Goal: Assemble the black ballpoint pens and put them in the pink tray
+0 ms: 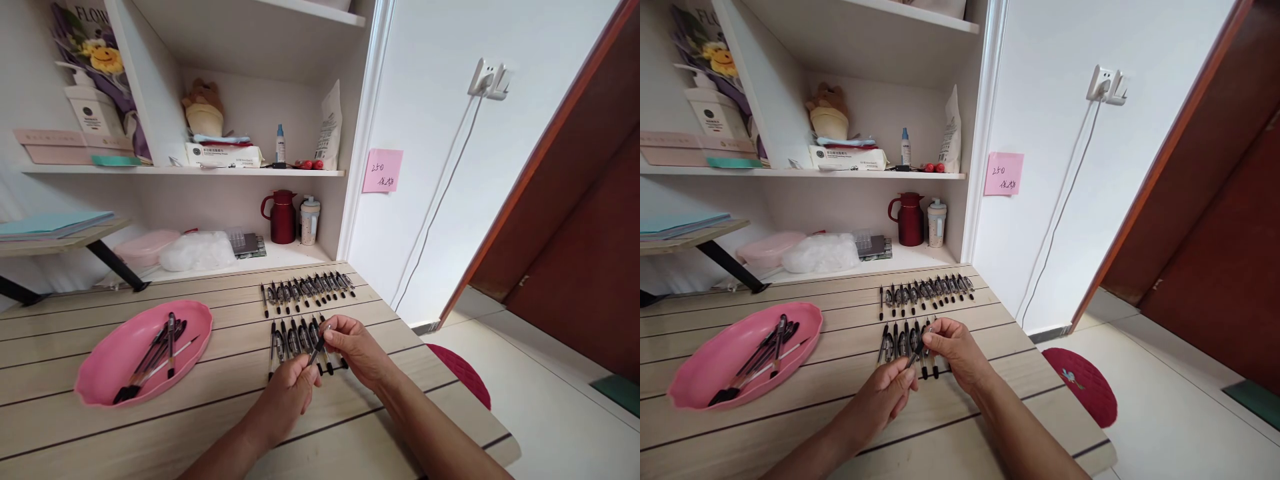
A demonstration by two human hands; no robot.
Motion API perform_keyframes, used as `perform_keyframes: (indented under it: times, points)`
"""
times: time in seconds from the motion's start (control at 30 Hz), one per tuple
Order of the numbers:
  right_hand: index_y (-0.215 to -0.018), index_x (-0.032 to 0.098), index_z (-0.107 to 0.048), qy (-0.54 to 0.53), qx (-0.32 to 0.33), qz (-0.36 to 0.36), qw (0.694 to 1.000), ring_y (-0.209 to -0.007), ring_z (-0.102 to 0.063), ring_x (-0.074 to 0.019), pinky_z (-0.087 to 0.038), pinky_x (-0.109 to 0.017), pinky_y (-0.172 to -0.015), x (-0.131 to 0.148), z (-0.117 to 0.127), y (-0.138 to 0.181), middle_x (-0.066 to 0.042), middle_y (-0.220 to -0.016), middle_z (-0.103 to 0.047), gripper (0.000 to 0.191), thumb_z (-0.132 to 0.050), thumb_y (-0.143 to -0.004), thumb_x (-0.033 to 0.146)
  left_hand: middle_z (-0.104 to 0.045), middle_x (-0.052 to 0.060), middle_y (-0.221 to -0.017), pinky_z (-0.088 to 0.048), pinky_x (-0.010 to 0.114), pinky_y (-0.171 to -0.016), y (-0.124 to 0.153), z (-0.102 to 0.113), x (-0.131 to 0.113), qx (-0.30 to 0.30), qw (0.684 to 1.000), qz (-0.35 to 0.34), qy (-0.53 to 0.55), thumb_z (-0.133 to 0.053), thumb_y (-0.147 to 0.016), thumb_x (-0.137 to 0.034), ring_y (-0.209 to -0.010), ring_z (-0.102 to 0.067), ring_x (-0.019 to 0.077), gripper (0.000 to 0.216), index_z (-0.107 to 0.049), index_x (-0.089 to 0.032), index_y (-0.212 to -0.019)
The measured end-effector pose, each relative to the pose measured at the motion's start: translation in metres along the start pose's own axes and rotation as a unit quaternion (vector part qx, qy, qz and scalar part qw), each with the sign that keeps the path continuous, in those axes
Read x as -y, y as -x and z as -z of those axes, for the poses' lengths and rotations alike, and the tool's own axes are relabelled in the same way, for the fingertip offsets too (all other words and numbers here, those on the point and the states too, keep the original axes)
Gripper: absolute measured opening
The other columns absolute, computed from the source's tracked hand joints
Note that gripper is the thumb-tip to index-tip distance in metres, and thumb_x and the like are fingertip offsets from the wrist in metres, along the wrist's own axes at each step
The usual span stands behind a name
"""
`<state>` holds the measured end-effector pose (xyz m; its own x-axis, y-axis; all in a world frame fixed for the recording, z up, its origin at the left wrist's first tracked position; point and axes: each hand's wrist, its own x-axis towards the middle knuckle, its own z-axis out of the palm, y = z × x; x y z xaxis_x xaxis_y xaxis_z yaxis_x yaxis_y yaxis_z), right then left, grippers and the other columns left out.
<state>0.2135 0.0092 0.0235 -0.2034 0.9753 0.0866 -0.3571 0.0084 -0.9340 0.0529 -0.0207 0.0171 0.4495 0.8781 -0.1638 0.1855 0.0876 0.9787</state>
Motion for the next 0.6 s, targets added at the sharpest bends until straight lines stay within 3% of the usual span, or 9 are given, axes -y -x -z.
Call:
perform_keyframes:
  times: [0.13, 0.3, 0.43, 0.6]
  points:
    - [-0.086, 0.020, -0.063, -0.023, 0.029, -0.020, 0.999, -0.062, -0.048, -0.0093, -0.034, -0.022, -0.054, 0.0007, -0.0010, 0.0009, -0.002, -0.084, -0.060, 0.028, -0.073, -0.061, 0.028, -0.033, -0.010, -0.040, -0.016, 0.020, -0.042, 0.0006, -0.0003, -0.0010, -0.008, 1.000, -0.002, 0.001, -0.041, -0.081, -0.040, -0.036, -0.023, 0.0056, 0.025, -0.046, -0.018, -0.070]
    - [-0.070, 0.016, -0.062, -0.012, -0.004, -0.005, 1.000, -0.054, -0.043, -0.0066, -0.033, -0.020, -0.051, -0.0010, -0.0017, -0.0003, 0.000, -0.072, -0.059, 0.023, -0.075, -0.056, 0.028, -0.032, -0.010, -0.040, -0.016, 0.020, -0.042, 0.0013, -0.0011, -0.0013, -0.005, 1.000, -0.003, 0.005, -0.042, -0.080, -0.040, -0.036, -0.024, 0.0058, 0.025, -0.045, -0.018, -0.070]
    - [-0.083, 0.018, -0.063, -0.035, 0.018, -0.029, 0.999, -0.061, -0.048, -0.0089, -0.035, -0.021, -0.054, -0.0010, -0.0014, 0.0000, -0.003, -0.084, -0.062, 0.028, -0.073, -0.059, 0.028, -0.030, -0.011, -0.040, -0.016, 0.020, -0.042, 0.0010, -0.0003, -0.0015, -0.002, 1.000, 0.006, 0.000, -0.039, -0.081, -0.041, -0.035, -0.021, 0.0052, 0.025, -0.043, -0.018, -0.071]
    - [-0.068, 0.015, -0.063, -0.024, -0.012, -0.017, 1.000, -0.053, -0.044, -0.0059, -0.033, -0.020, -0.051, -0.0023, 0.0006, -0.0005, 0.001, -0.065, -0.059, 0.017, -0.073, -0.060, 0.026, -0.030, -0.011, -0.040, -0.017, 0.020, -0.043, 0.0007, 0.0002, -0.0031, 0.001, 1.000, 0.003, -0.018, -0.037, -0.081, -0.040, -0.037, -0.024, 0.0058, 0.024, -0.042, -0.018, -0.070]
